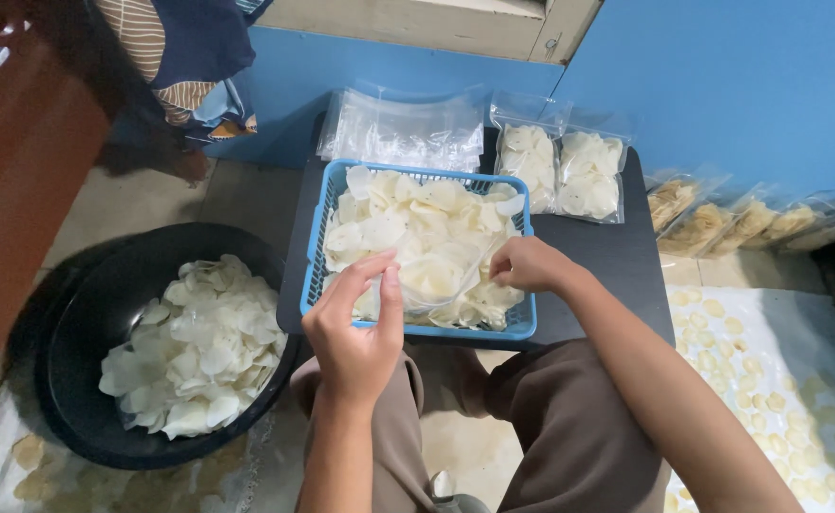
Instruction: Packaging white chips from a basket into plastic bags
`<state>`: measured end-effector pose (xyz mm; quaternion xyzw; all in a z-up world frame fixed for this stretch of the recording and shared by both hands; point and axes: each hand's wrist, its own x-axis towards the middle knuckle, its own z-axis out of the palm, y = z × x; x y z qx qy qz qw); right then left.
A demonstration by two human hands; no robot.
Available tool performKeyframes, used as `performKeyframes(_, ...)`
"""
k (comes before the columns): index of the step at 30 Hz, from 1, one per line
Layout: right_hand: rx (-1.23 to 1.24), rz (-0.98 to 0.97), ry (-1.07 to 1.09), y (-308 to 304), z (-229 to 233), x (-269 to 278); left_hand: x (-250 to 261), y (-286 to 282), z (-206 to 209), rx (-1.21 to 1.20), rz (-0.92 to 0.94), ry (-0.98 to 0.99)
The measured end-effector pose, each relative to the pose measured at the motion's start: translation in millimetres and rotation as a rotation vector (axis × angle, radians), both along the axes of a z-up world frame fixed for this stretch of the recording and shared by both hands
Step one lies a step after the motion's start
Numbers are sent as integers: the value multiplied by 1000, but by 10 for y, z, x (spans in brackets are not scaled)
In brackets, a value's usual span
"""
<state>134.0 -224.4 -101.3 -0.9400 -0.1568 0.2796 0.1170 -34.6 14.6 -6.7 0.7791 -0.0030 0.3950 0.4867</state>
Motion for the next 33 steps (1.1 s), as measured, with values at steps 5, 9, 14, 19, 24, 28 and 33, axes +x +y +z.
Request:
performKeyframes(5,-46,44,-32,61,8,2,-6,-5,23,-11,-7,-5)
performKeyframes(9,-45,111,80,66,-113,-23,-18,2,24,-12,-8,3)
performKeyframes(14,-275,286,-75,138,-554,56,-26,11,-4,-7,6,6)
performKeyframes(19,-370,349,-204,91,-496,49,-39,20,27,-26,3,5)
performKeyframes(24,177,-43,-189,114,716,-219,-44,46,5,-7,25,-11)
performKeyframes(28,644,-233,-358,10,1172,-411,-28,42,-39,-19,47,-26)
performKeyframes(33,882,149,-465,478,2060,-834,-16,-8,-18,-54,31,-57)
